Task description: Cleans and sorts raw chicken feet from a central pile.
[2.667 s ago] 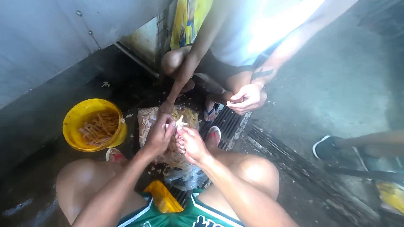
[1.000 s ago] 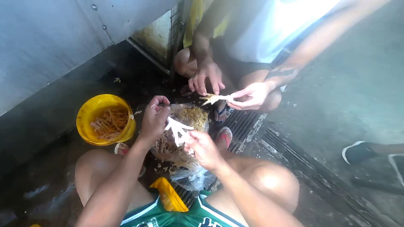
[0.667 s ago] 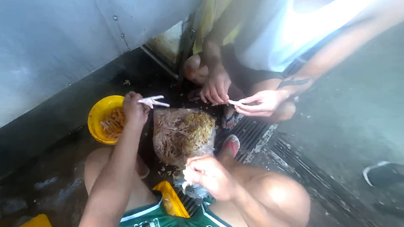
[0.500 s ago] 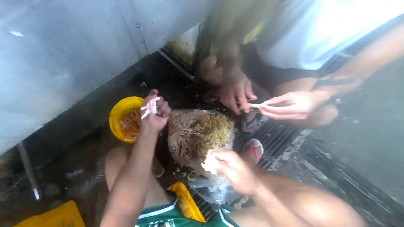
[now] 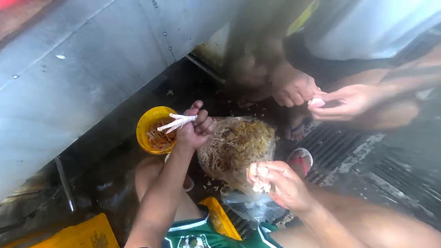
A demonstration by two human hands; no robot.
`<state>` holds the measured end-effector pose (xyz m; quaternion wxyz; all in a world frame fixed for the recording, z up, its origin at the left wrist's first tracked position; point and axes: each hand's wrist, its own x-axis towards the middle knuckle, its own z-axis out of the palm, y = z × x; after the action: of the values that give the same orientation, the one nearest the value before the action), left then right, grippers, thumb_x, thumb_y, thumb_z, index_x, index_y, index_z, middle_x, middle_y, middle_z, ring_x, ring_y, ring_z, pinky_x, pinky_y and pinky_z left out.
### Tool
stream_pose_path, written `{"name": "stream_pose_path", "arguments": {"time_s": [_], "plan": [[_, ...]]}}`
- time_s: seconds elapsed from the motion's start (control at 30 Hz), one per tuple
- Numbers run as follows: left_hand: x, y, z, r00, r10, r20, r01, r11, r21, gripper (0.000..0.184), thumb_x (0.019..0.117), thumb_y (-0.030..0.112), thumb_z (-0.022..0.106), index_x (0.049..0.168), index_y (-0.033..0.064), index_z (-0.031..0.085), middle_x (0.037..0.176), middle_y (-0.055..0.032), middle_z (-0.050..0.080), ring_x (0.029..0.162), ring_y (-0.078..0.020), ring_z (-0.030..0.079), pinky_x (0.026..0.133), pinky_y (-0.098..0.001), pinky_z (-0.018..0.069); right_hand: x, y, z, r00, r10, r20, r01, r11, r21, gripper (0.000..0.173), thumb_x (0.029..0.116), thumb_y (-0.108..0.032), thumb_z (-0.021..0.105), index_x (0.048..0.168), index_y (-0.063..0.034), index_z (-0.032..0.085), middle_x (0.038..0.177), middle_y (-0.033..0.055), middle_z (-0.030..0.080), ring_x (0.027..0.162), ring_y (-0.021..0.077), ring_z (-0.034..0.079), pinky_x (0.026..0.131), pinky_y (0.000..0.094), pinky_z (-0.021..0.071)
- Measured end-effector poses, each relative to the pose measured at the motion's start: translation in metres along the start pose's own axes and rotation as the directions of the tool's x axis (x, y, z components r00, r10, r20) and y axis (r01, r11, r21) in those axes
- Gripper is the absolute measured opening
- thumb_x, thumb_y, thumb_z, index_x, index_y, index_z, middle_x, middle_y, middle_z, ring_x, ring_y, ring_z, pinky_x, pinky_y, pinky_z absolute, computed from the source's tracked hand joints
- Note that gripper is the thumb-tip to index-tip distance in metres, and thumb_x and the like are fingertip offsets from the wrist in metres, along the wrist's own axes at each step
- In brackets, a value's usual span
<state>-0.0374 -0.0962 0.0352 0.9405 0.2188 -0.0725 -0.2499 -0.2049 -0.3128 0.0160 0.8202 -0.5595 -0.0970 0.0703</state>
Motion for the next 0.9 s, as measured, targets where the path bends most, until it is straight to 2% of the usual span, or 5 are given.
{"name": "stream_pose_path", "arguments": {"time_s": [0.2,0.33,0.4,0.63,0.9], "plan": [[0.003,0.057,-0.038,0.922,0.213,-0.323,0.015,0.815,0.579,0.021,0.1061,0.020,0.039,0.115,0.0201,0.058,0.065,0.0062,0.054,0.052,-0.0061,0.051,0.049,-0.0225,0.0473,-0.003,-0.016,-0.007,0.999,0.021,-0.049,-0.007,0.966,0.260,0.025,0.1016,-0.034,0.056,0.089,-0.0160,0.069,0.074,-0.0024,0.061,0.064,0.0095,0.059,0.059,0.0263,0.0520],[-0.014,0.096,-0.070,0.562,0.692,-0.454,0.678,-0.072,0.731,0.045,0.1073,0.035,0.047,0.136,0.0034,0.059,0.113,-0.0193,0.067,0.094,-0.0300,0.067,0.082,-0.0492,0.0565,-0.008,-0.033,-0.020,0.994,0.031,-0.102,-0.006,0.971,0.238,0.026,0.1016,-0.026,0.052,0.110,-0.0106,0.072,0.070,-0.0014,0.059,0.060,0.0077,0.057,0.059,0.0242,0.0516],[-0.025,0.084,-0.086,0.509,0.673,-0.536,0.815,-0.175,0.553,0.064,0.1066,0.046,0.046,0.145,-0.0050,0.048,0.135,-0.0326,0.057,0.124,-0.0466,0.058,0.102,-0.0658,0.0458,-0.011,-0.041,-0.026,0.990,0.031,-0.136,0.000,0.976,0.220,0.027,0.1013,-0.023,0.049,0.109,-0.0091,0.071,0.070,-0.0008,0.059,0.059,0.0078,0.057,0.057,0.0238,0.0521],[-0.001,-0.039,-0.092,0.744,0.169,-0.647,0.665,-0.292,0.688,0.041,0.1032,0.032,0.057,0.132,0.0038,0.062,0.119,-0.0262,0.066,0.106,-0.0420,0.065,0.089,-0.0641,0.0522,-0.021,-0.064,-0.046,0.980,0.011,-0.199,0.036,0.972,0.231,0.026,0.1011,-0.023,0.048,0.107,-0.0084,0.069,0.072,0.0008,0.058,0.058,0.0088,0.056,0.054,0.0236,0.0505],[-0.038,-0.202,-0.227,0.513,-0.047,-0.857,0.708,-0.542,0.453,0.046,0.1019,0.037,0.057,0.120,-0.0035,0.068,0.122,-0.0255,0.067,0.116,-0.0392,0.065,0.099,-0.0596,0.0513,-0.011,-0.057,-0.061,0.991,0.061,-0.115,-0.034,0.973,0.228,0.025,0.1053,-0.019,0.049,0.111,-0.0019,0.066,0.082,0.0094,0.065,0.063,0.0169,0.066,0.058,0.0331,0.0620]]}}
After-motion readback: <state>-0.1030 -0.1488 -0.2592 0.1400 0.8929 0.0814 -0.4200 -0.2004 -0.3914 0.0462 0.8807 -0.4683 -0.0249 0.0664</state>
